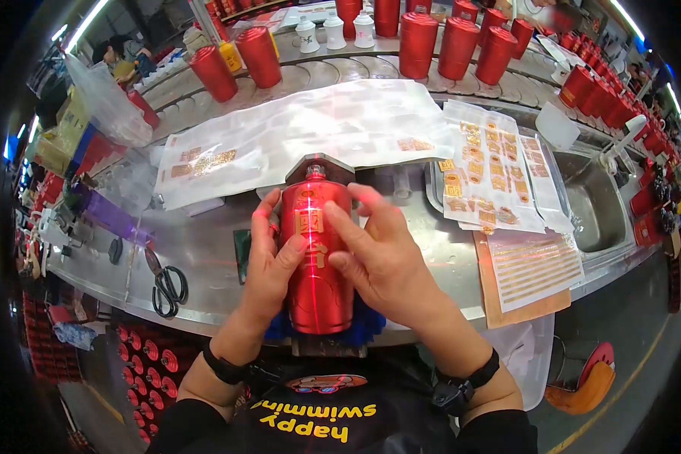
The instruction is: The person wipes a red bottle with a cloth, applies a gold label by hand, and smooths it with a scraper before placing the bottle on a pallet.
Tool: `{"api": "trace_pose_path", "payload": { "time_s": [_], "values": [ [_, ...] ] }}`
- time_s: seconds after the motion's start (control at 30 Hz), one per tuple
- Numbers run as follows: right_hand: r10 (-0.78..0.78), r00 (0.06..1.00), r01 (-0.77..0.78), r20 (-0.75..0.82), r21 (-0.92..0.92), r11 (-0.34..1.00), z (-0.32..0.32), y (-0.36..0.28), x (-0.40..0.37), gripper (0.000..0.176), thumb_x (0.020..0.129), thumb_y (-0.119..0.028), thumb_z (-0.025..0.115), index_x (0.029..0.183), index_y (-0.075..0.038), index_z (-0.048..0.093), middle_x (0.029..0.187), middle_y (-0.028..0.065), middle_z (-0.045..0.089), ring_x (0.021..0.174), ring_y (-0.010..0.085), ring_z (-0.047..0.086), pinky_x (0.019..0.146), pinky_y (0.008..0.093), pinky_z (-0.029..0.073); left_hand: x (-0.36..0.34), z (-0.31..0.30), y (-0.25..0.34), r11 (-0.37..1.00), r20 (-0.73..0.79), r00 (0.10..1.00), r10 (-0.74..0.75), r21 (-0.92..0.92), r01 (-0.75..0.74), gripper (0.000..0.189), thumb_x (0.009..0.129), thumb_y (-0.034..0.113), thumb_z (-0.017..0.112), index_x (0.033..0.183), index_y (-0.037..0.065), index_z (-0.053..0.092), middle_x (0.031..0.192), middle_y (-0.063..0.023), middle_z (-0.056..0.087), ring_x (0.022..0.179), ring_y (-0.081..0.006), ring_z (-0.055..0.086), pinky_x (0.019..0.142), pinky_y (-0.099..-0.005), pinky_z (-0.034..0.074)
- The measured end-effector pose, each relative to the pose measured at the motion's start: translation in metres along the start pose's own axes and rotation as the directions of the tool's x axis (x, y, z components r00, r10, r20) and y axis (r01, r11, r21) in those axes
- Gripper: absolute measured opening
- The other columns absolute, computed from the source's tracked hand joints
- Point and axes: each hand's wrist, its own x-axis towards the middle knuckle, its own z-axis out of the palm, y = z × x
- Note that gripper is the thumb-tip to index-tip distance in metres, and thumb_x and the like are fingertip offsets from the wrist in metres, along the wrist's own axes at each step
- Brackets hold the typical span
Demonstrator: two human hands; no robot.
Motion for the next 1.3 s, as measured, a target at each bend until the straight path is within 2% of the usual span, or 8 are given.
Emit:
{"api": "trace_pose_path", "payload": {
  "time_s": [0.2,0.37,0.47,0.83,0.97,1.07,1.17,1.3],
  "values": [
    [0.078,0.997,-0.077,-0.024,0.07,0.995,0.003,0.015,0.031,0.036,0.093,-0.021,0.064,0.126,-0.004,0.061,0.133,0.0239,0.047,0.107,0.0346,0.055,0.094,0.0421,0.046,0.008,0.004,0.002,1.0,0.002,1.0,-0.005,0.013,0.005,0.08,0.091,0.025,0.068,0.147,-0.005,0.02,0.137,-0.022,0.043,0.124,-0.0257,0.05,0.103,-0.0374,0.043],
    [0.113,0.988,-0.096,-0.101,0.16,0.982,0.007,0.014,0.05,0.018,0.086,-0.013,0.07,0.099,-0.001,0.067,0.121,0.0242,0.058,0.111,0.0379,0.057,0.094,0.0424,0.046,0.007,0.003,0.001,1.0,0.01,1.0,-0.02,0.02,0.02,0.081,0.09,0.025,0.069,0.147,-0.005,0.02,0.137,-0.0225,0.043,0.124,-0.0269,0.05,0.103,-0.0378,0.043],
    [0.075,0.995,-0.07,-0.071,0.069,0.995,0.007,0.015,0.057,0.012,0.089,-0.011,0.068,0.096,-0.001,0.067,0.123,0.0149,0.058,0.095,0.0177,0.061,0.064,0.026,0.046,0.008,0.003,0.001,0.999,0.003,1.0,-0.018,0.037,0.018,0.083,0.089,0.027,0.069,0.147,-0.004,0.02,0.137,-0.0228,0.042,0.124,-0.0273,0.05,0.104,-0.0381,0.043],
    [0.142,0.987,-0.134,-0.069,0.103,0.986,0.01,0.015,0.062,0.009,0.089,-0.007,0.065,0.088,0.001,0.063,0.118,0.0132,0.059,0.08,0.0101,0.059,0.064,0.0227,0.048,0.007,0.003,-0.002,0.994,0.004,1.0,0.018,0.107,-0.018,0.084,0.087,0.027,0.07,0.148,-0.004,0.02,0.139,-0.0228,0.039,0.127,-0.0287,0.046,0.107,-0.0393,0.038],
    [0.17,0.983,-0.165,-0.072,0.071,0.984,0.011,0.015,0.06,0.012,0.091,-0.01,0.064,0.094,0.001,0.063,0.116,0.0133,0.06,0.085,0.0121,0.059,0.072,0.0241,0.049,0.006,0.003,-0.002,0.992,0.006,0.999,0.039,0.116,-0.039,0.078,0.092,0.027,0.066,0.147,-0.005,0.021,0.139,-0.0224,0.039,0.128,-0.0277,0.045,0.107,-0.0389,0.038],
    [0.127,0.984,-0.118,-0.125,0.081,0.99,0.013,0.026,0.055,0.024,0.094,-0.016,0.063,0.11,0.002,0.062,0.114,0.0141,0.06,0.094,0.016,0.059,0.082,0.027,0.049,0.008,0.004,0.002,0.983,-0.003,0.998,-0.065,-0.171,0.064,0.071,0.097,0.026,0.061,0.147,-0.006,0.022,0.14,-0.0224,0.04,0.129,-0.0263,0.044,0.108,-0.0374,0.037],
    [0.345,0.938,-0.331,0.02,0.341,0.88,0.014,0.02,0.04,0.048,0.095,-0.027,0.065,0.129,0.005,0.054,0.12,0.0175,0.059,0.108,0.0233,0.058,0.094,0.0318,0.045,0.01,0.0,-0.003,0.983,0.01,0.998,-0.054,-0.175,0.055,0.066,0.1,0.026,0.056,0.146,-0.006,0.023,0.141,-0.0224,0.04,0.129,-0.0252,0.044,0.109,-0.0359,0.035],
    [0.238,0.971,-0.237,-0.01,0.08,0.968,0.016,0.017,0.033,0.07,0.09,-0.038,0.07,0.137,0.008,0.046,0.133,0.022,0.053,0.122,0.0289,0.053,0.103,0.0365,0.041,0.012,0.001,-0.006,0.993,0.0,0.999,-0.034,-0.114,0.034,0.067,0.099,0.027,0.058,0.146,-0.005,0.024,0.141,-0.0226,0.04,0.129,-0.0253,0.044,0.11,-0.0352,0.034]
  ]
}}
